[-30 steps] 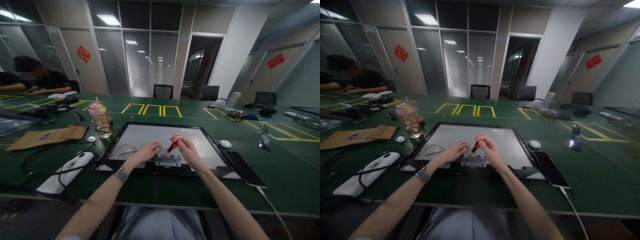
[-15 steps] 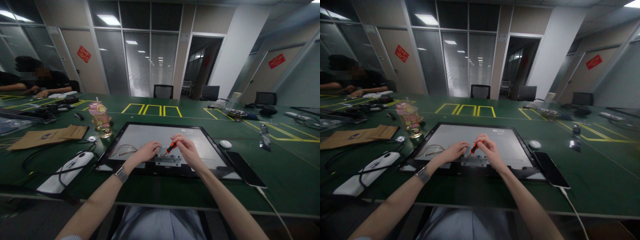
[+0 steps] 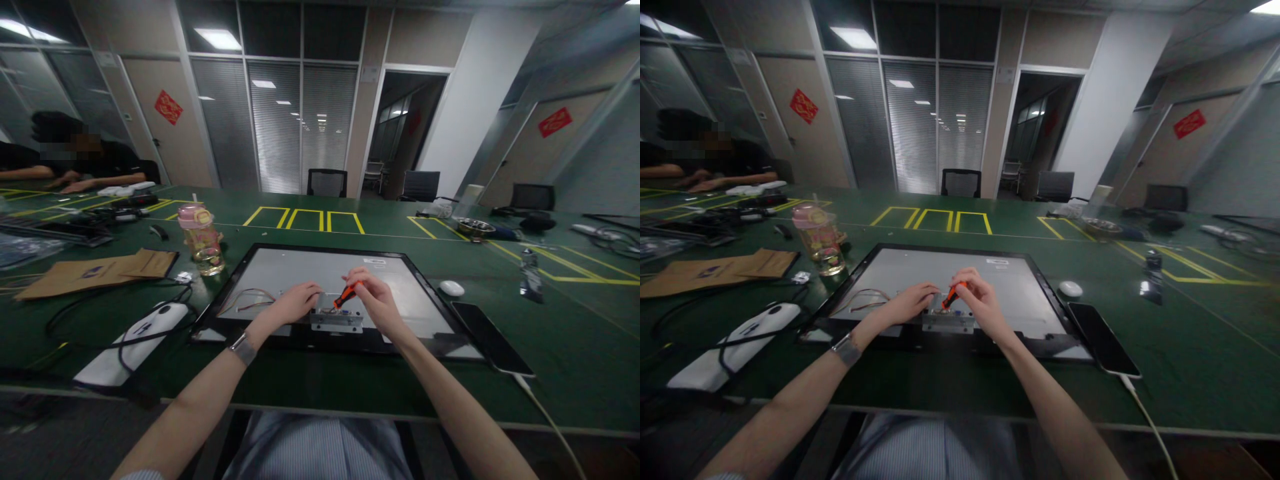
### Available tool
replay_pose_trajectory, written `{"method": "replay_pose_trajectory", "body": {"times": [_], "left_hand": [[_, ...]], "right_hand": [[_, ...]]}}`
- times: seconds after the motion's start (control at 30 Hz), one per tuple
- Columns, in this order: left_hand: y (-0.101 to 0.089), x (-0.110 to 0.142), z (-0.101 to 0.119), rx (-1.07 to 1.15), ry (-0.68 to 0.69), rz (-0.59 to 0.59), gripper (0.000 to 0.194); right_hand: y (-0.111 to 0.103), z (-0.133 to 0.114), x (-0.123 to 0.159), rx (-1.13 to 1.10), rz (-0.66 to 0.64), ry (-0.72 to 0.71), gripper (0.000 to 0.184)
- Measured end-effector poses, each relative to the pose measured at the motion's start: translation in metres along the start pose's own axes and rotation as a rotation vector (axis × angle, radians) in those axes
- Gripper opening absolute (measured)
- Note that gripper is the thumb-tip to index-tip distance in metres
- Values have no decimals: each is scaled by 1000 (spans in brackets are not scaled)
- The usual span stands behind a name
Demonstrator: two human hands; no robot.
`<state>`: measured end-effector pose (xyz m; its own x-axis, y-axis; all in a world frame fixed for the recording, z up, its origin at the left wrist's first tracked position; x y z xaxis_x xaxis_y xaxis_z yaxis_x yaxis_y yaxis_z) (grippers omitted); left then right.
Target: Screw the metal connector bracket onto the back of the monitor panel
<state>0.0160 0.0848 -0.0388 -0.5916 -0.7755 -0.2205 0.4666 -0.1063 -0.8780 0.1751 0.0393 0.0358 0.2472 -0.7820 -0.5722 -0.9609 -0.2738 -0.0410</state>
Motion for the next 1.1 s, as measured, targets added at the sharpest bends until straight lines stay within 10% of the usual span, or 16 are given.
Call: {"method": "replay_pose_trajectory", "body": {"times": [1.1], "left_hand": [[0,0,0,15,6,-6,32]], "right_hand": [[4,-10,3,85,24,-18,20]]}}
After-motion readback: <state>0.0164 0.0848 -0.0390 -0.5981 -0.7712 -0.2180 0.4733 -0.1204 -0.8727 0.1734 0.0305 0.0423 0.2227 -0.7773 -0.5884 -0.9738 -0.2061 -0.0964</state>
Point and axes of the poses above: each hand's wrist, its own x-axis away from the middle knuckle, its own y-axis out of the palm, z = x × y, the point moved 7 cm from there along -x, towards the middle knuckle, and after that the axes turned 1 degree about y, right-handed, at the moved point
